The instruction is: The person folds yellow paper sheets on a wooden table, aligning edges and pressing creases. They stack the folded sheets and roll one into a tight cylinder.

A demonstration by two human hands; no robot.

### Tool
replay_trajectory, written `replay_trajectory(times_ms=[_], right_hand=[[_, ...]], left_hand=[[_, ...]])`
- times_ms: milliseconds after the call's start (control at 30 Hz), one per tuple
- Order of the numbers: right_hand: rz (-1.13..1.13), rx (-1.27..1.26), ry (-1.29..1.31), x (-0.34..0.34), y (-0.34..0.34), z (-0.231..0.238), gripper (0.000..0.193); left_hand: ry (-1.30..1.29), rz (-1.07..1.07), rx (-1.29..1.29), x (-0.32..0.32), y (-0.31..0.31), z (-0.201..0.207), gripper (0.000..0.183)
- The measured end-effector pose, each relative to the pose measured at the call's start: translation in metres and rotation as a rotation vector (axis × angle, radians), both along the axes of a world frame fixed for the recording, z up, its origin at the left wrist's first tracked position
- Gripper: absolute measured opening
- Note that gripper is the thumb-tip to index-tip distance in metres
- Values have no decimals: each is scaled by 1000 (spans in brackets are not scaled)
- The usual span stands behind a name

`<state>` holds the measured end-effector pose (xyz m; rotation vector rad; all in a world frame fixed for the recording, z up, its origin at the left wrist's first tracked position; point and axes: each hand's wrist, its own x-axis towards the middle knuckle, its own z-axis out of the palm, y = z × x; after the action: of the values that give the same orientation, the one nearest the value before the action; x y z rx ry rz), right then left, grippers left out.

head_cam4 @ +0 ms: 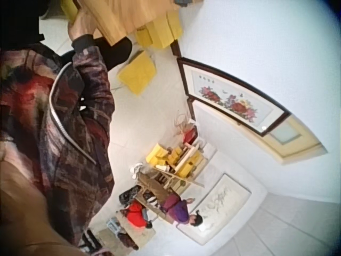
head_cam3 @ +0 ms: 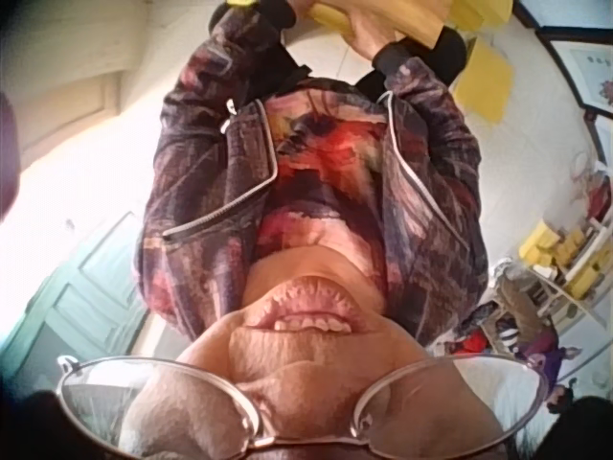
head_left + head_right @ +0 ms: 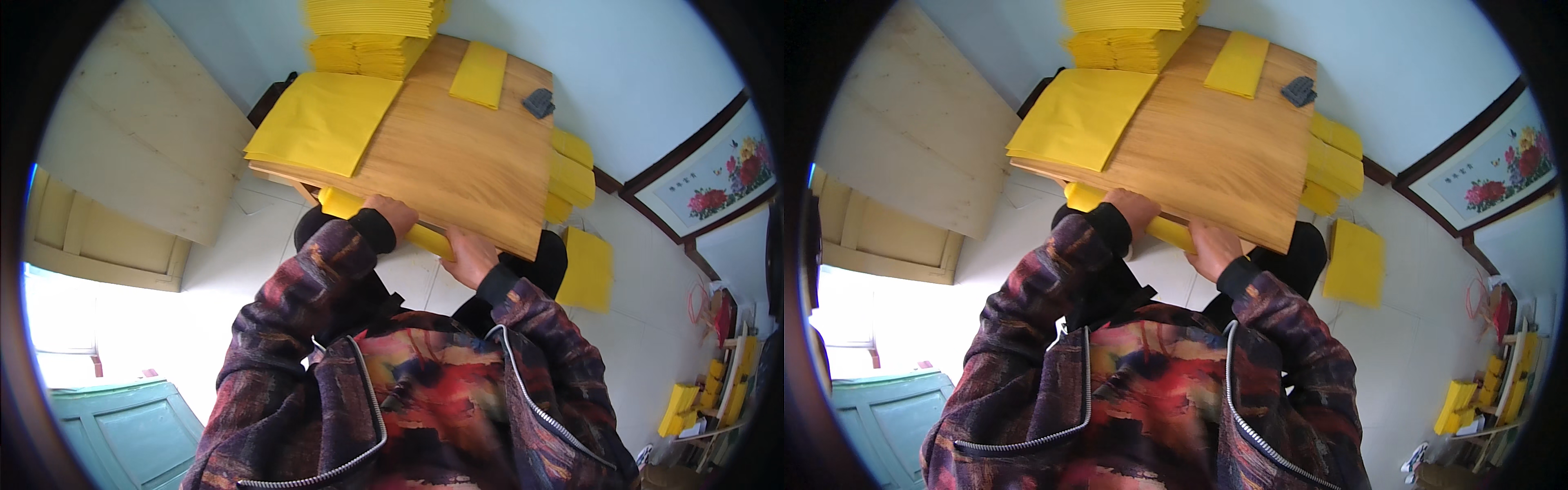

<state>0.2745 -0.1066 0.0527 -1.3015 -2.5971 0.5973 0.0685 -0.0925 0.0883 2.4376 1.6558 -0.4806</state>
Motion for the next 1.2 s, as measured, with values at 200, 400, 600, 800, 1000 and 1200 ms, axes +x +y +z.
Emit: replay_trajectory(times_ms=[200,400,600,800,1000,1200], right_hand=[[-18,-25,67,3,4,-11,35],[-159,-105,198,7,5,-1,35],[-72,-226,667,8,33,32,35],[40,-330,878,-21,62,55,41],[63,-380,964,-10,91,33,55],[-67,-360,859,-7,93,-16,74]], left_hand=[[-14,-17,107,3,-6,8,17],[-257,-176,737,-3,-26,45,31],[-1272,289,465,-5,-31,56,61],[-1780,28,-192,21,27,86,53],[-1840,128,-202,56,48,79,38],[-1798,276,-300,68,65,29,37]])
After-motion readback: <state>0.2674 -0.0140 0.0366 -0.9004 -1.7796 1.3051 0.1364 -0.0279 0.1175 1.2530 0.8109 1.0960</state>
